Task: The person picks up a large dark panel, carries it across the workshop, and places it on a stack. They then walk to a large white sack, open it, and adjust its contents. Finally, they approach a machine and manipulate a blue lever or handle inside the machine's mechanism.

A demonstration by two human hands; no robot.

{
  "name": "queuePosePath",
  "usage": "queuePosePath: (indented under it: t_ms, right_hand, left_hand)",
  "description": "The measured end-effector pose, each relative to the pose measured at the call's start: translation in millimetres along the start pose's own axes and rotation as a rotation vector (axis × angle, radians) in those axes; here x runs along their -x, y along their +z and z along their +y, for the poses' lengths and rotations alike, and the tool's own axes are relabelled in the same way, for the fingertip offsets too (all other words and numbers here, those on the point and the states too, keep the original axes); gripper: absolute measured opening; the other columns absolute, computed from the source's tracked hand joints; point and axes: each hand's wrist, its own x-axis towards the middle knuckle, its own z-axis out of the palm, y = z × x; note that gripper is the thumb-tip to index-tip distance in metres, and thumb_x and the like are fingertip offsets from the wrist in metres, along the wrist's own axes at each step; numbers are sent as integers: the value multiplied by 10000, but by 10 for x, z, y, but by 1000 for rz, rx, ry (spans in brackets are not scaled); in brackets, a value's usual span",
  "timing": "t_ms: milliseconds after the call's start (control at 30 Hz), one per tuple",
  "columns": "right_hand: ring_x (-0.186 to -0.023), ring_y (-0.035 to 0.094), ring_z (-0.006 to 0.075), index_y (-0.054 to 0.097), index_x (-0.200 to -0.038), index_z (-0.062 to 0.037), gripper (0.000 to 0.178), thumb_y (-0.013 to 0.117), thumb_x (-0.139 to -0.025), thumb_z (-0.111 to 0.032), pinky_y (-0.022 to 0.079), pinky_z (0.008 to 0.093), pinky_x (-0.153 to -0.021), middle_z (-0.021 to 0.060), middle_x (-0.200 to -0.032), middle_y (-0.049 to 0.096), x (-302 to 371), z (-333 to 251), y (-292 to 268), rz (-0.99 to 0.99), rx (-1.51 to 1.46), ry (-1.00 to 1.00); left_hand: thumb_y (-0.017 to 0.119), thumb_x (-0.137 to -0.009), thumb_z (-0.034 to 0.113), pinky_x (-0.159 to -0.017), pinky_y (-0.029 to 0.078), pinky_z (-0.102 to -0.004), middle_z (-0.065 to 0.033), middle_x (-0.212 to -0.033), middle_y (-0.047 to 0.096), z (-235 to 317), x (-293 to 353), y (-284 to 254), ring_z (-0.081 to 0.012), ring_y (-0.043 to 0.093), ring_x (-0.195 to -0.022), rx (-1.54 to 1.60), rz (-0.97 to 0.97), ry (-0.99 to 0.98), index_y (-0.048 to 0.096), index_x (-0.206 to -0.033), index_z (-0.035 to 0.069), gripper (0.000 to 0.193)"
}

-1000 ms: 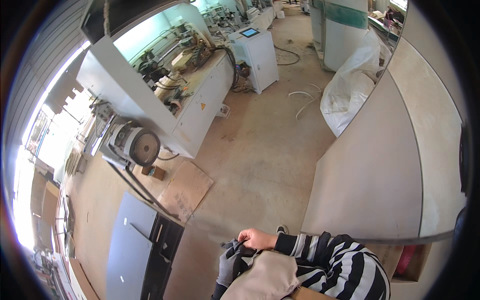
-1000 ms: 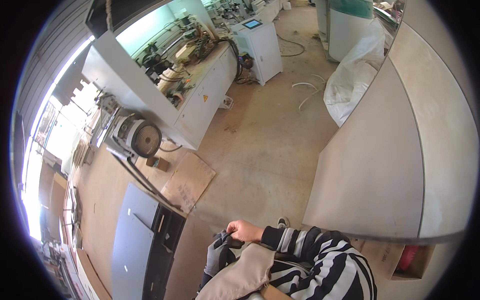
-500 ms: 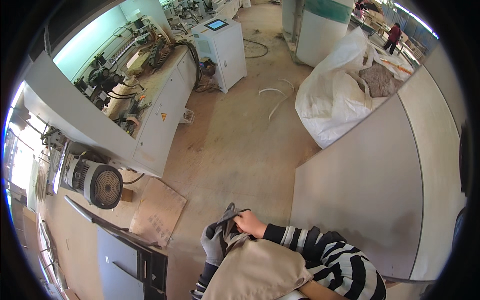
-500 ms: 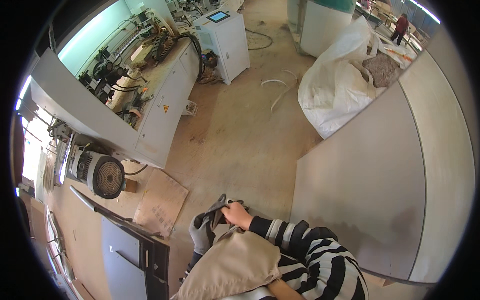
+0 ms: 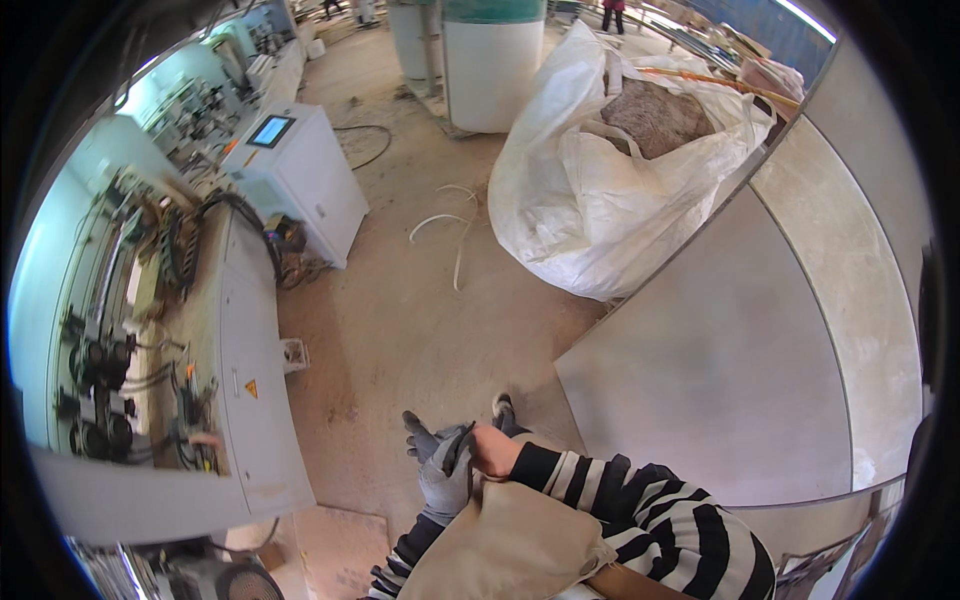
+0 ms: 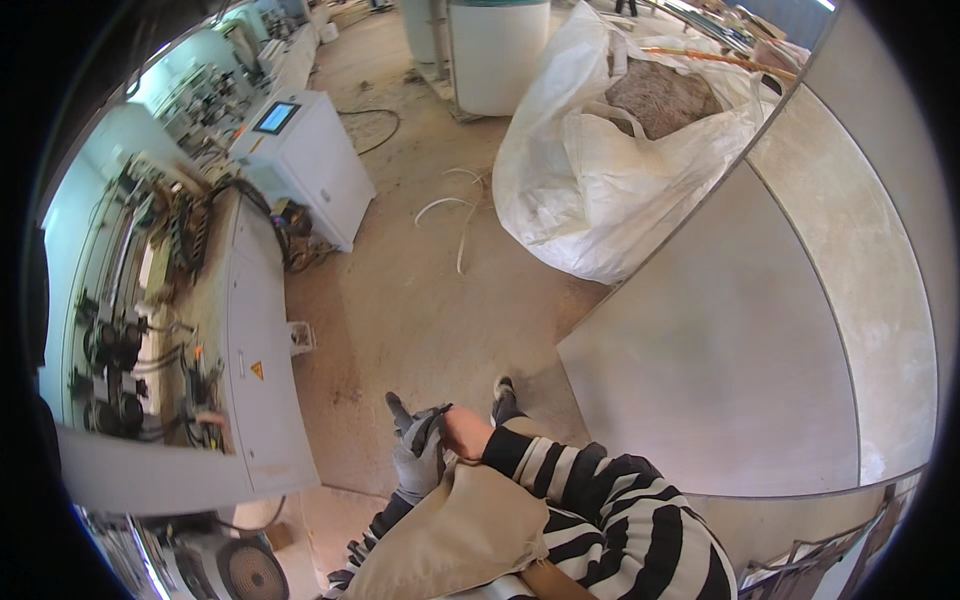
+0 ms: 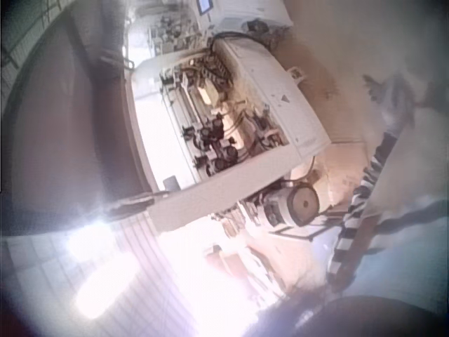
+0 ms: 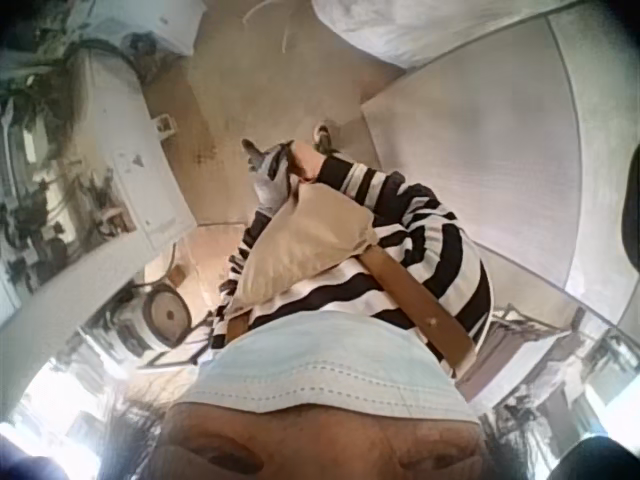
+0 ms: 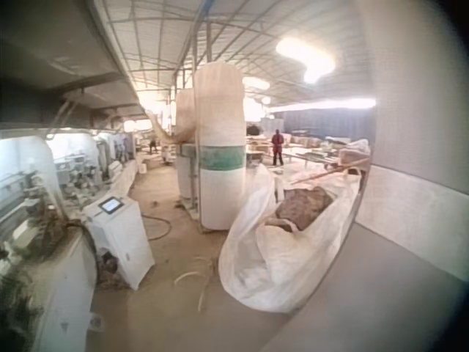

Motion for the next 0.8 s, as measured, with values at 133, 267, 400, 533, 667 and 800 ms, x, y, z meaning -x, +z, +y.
queuePosePath:
  t_ms: [133, 267, 400, 533, 667, 800]
  right_hand:
    - [-1147, 497, 242, 379, -1329, 30, 477, 492, -892, -127, 412, 340, -923, 134, -1288, 491, -699, -235, -444, -206, -853, -3]
    - [-1242, 391, 216, 229, -1421, -80, 601, 491, -913, -266, 375, 310, -929, 96, -1395, 364, -1730, -513, -1062, -365, -462, -387]
    - [-1189, 424, 170, 397, -1328, -80, 612, 424, -910, -526, 306, 314, -991, 98, -1301, 470, -2526, -948, -1480, 20, -432, 102]
    - [-1081, 508, 192, 493, -1230, -21, 632, 326, -932, -552, 352, 334, -955, 88, -1165, 557, -3077, -1393, -1810, -152, 1, 11]
    - [-1070, 521, 192, 501, -1215, -29, 582, 356, -937, -519, 368, 318, -934, 78, -1127, 577, -4028, -1576, -2033, 199, 120, 32]
    - [-1145, 488, 226, 462, -1258, -61, 534, 365, -936, -475, 366, 365, -947, 91, -1164, 572, -4801, -2529, -2721, 278, -527, -160]
  left_hand:
    - [631, -827, 122, -743, 492, -289, -127, -929, 670, 79, -905, 97, -206, 650, -842, -42, -67, 33, 643, -1048, 56, 231]
    - [614, -840, 140, -722, 499, -299, -128, -917, 670, 217, -1801, 296, -204, 656, -835, -13, -244, -83, 635, -1062, 54, 239]
    - [613, -828, 161, -736, 504, -330, -132, -959, 661, 321, -2647, 431, -261, 650, -846, -125, -218, 132, 638, -1050, 54, 247]
    - [601, -830, 177, -773, 495, -340, -137, -990, 652, 318, -3441, 395, -282, 637, -898, -144, -193, 119, 631, -1068, 63, 265]
    - [590, -832, 183, -757, 493, -351, -139, -977, 649, 225, -4119, 384, -294, 634, -871, -209, -147, 236, 633, -1067, 79, 261]
    - [575, -848, 224, -736, 485, -367, -147, -930, 630, -2, -4824, 216, -313, 617, -827, -137, -302, 141, 583, -1087, 64, 288]
